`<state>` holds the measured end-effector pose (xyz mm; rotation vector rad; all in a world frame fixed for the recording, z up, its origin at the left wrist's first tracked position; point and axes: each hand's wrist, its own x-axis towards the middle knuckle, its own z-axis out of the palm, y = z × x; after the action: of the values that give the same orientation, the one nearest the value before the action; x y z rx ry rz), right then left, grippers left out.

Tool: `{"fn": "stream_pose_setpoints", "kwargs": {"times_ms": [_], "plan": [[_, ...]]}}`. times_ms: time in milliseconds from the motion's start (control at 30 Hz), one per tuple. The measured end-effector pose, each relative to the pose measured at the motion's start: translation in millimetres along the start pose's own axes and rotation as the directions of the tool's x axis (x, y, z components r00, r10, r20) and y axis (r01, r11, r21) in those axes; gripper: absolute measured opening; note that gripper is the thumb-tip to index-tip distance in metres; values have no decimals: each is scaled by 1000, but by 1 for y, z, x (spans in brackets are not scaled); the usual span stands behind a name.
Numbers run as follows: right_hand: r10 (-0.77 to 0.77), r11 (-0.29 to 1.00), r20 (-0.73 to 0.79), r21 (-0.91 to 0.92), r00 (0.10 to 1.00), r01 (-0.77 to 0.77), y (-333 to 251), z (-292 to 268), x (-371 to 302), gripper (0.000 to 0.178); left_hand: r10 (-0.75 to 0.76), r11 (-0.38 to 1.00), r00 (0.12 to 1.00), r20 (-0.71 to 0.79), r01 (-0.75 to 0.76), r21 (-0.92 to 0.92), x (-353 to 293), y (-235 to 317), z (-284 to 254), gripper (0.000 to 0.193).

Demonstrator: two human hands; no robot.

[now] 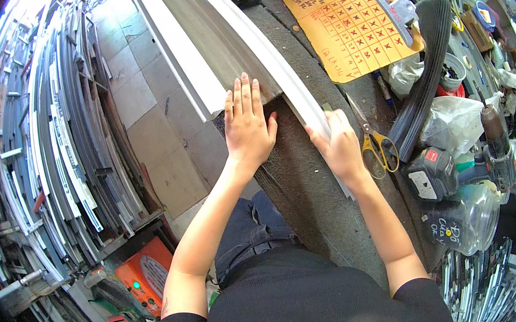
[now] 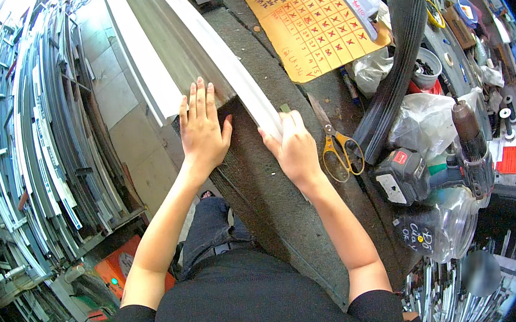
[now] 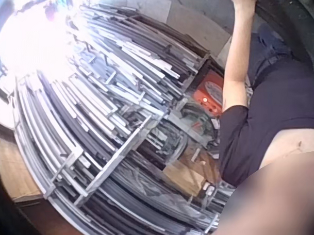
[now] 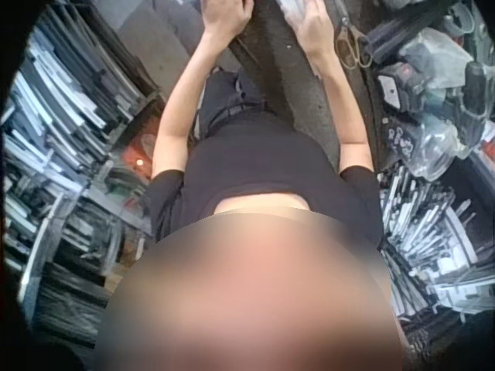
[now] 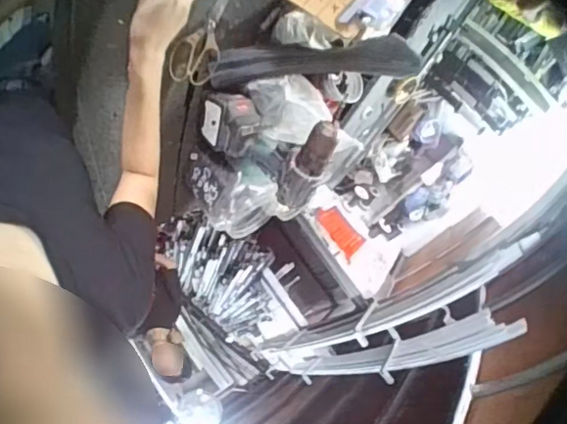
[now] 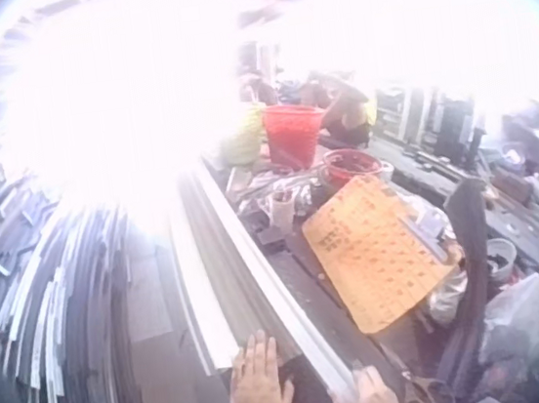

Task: The person assembles aluminum window frame profiles by inserting small metal clips into the profile ends and trimming excess material with scissors. They handle several long profiles, aligning and cutting them on a workbench in a workshop setting.

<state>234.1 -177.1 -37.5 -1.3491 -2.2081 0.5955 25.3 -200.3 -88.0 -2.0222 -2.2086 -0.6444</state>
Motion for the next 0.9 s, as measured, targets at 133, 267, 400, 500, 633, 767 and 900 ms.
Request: {"fn": "stream_pose_setpoints", "kwargs": {"times_ms": [133, 267, 400, 500, 633, 767, 900], "plan": [[-35, 998, -7, 44, 999, 36, -3, 19, 52, 41, -7, 1000, 1000, 5, 7, 10, -1, 0, -2, 79], [-77, 996, -19, 52, 997, 77, -8, 35, 104, 40, -28, 1000, 999, 19, 28, 8, 0, 1, -1, 80], [-123, 990, -51, 59, 991, 126, -8, 49, 142, 35, -38, 999, 999, 21, 38, 13, 1, 2, -3, 80], [-137, 989, -106, 39, 985, 142, -5, 56, 159, 24, -38, 999, 999, 9, 38, 13, 1, 2, -4, 81], [-163, 987, -105, -4, 981, 163, 1, 54, 166, 23, -26, 1000, 1000, -6, 26, 5, 1, 0, -7, 81], [-248, 967, -136, -91, 959, 237, 2, 53, 171, 24, -22, 999, 999, -25, 21, -24, 0, 1, -10, 82], [-290, 952, -163, -154, 943, 266, 5, 57, 177, 22, -17, 1000, 1000, 2, 17, -26, -1, 1, -9, 81]]}}
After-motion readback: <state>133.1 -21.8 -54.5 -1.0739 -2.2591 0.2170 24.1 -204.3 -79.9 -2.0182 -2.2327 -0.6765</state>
